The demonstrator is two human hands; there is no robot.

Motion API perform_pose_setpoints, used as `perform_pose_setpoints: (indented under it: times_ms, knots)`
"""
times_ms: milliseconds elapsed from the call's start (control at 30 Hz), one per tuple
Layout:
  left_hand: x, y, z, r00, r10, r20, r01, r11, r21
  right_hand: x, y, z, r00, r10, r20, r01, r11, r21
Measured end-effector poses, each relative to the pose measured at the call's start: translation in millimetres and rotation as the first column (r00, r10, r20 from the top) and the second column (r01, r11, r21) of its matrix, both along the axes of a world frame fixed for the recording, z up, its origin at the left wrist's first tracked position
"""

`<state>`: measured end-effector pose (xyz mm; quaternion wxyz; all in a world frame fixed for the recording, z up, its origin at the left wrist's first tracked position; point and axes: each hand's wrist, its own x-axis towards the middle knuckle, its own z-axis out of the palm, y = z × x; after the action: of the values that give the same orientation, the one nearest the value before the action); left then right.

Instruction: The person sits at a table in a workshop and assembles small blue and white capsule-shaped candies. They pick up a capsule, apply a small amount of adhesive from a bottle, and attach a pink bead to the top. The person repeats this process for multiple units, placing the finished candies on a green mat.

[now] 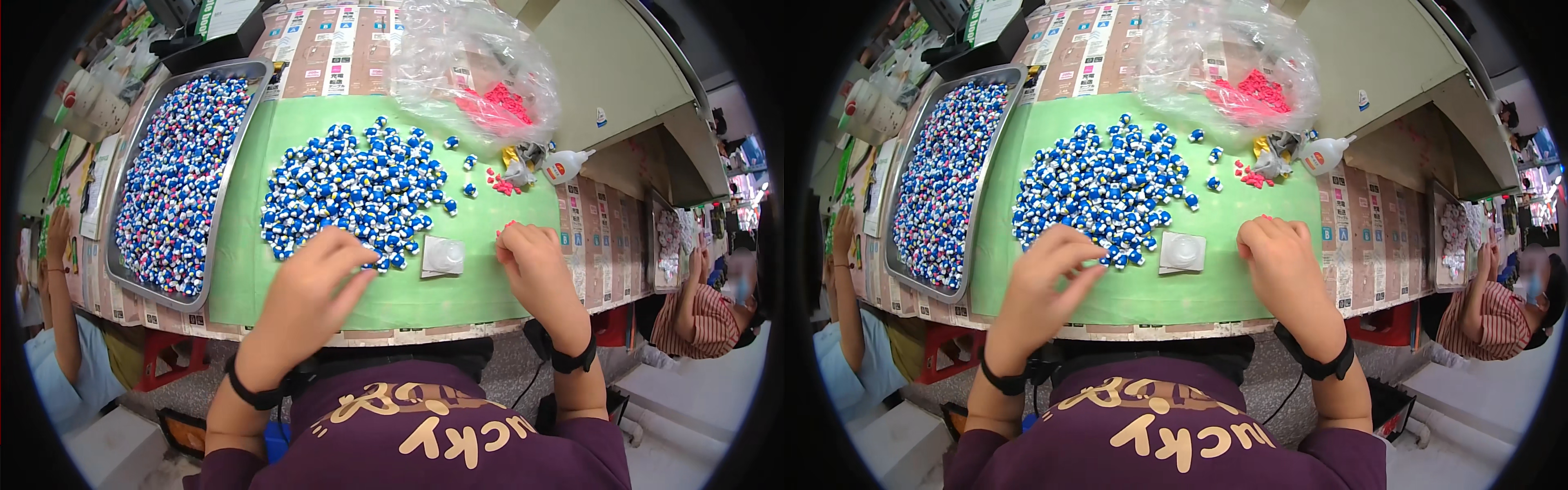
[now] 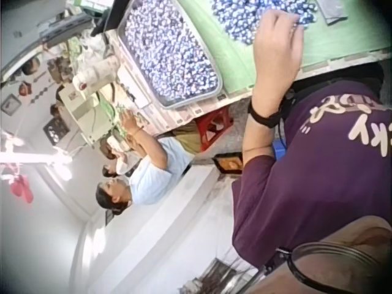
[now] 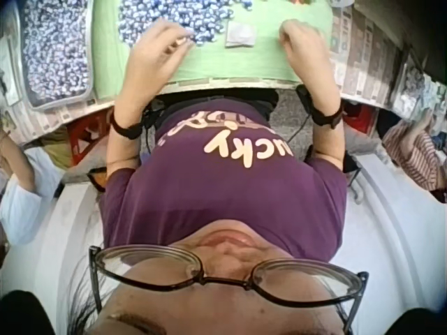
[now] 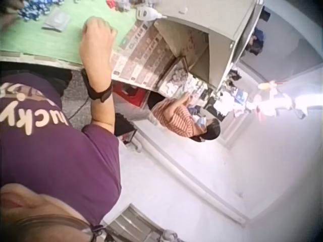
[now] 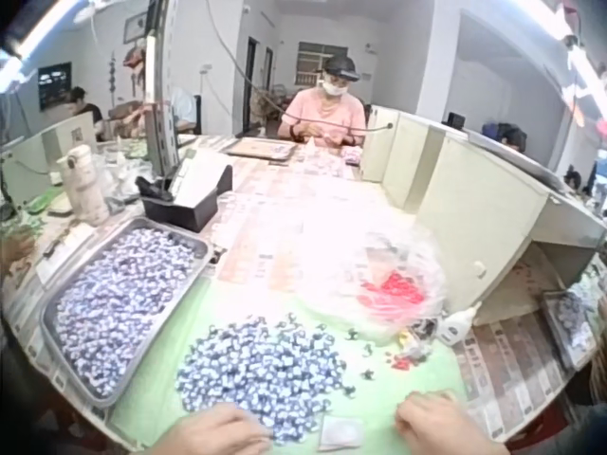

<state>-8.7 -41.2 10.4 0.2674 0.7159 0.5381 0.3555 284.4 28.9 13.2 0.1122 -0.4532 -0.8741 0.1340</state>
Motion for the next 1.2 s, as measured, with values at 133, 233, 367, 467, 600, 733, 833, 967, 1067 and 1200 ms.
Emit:
perform_pose_setpoints:
  times_ms: [133, 233, 367, 467, 600, 733, 833, 967, 1067, 1200]
  knots:
    - [15.7, 4.0, -10.6, 0.987, -0.079, -0.142, 0.079, 0.997, -0.004, -1.7, -0.9, 2.4, 1.0, 0.017, -0.012, -0.017, 1.0, -0.014]
    - [23.9, 5.7, -12.2, 0.974, -0.046, -0.221, 0.05, 0.999, 0.015, -1.3, -1.4, 3.2, 0.999, 0.009, -0.032, -0.011, 0.998, -0.056]
    - [33.3, 8.5, -11.3, 0.959, 0.002, -0.284, 0.02, 0.997, 0.078, -2.2, -0.6, 4.7, 0.998, 0.007, -0.055, -0.012, 0.996, -0.09]
    - [36.9, 10.2, -23.5, 0.926, -0.02, -0.377, 0.061, 0.993, 0.097, -2.6, 0.8, 6.6, 0.999, 0.034, -0.031, -0.037, 0.994, -0.103]
    - [38.7, 12.1, -24.5, 0.926, -0.03, -0.376, 0.093, 0.985, 0.149, -2.6, -1.6, 4.6, 0.992, 0.035, -0.124, -0.054, 0.987, -0.152]
    - [38.5, 16.1, -24.1, 0.932, -0.048, -0.359, 0.136, 0.965, 0.224, 0.9, 0.8, 1.9, 0.984, 0.005, -0.181, -0.047, 0.972, -0.231]
    - [35.4, 18.1, -16.4, 0.98, -0.036, -0.197, 0.091, 0.957, 0.277, -3.9, 0.0, 15.2, 0.903, -0.077, -0.422, -0.092, 0.925, -0.368]
    - [24.6, 7.1, 4.4, 0.938, 0.03, 0.346, -0.023, 0.999, -0.024, -27.3, -10.6, 43.4, 0.699, -0.124, -0.705, -0.296, 0.847, -0.442]
    - [29.1, -1.6, 17.9, 0.706, 0.129, 0.697, 0.068, 0.966, -0.248, -42.5, -19.9, 48.4, 0.57, -0.141, -0.81, -0.419, 0.798, -0.433]
    - [26.9, -0.9, 20.5, 0.614, -0.043, 0.788, 0.287, 0.942, -0.173, -57.3, -22.0, 48.3, 0.55, -0.06, -0.833, -0.449, 0.82, -0.355]
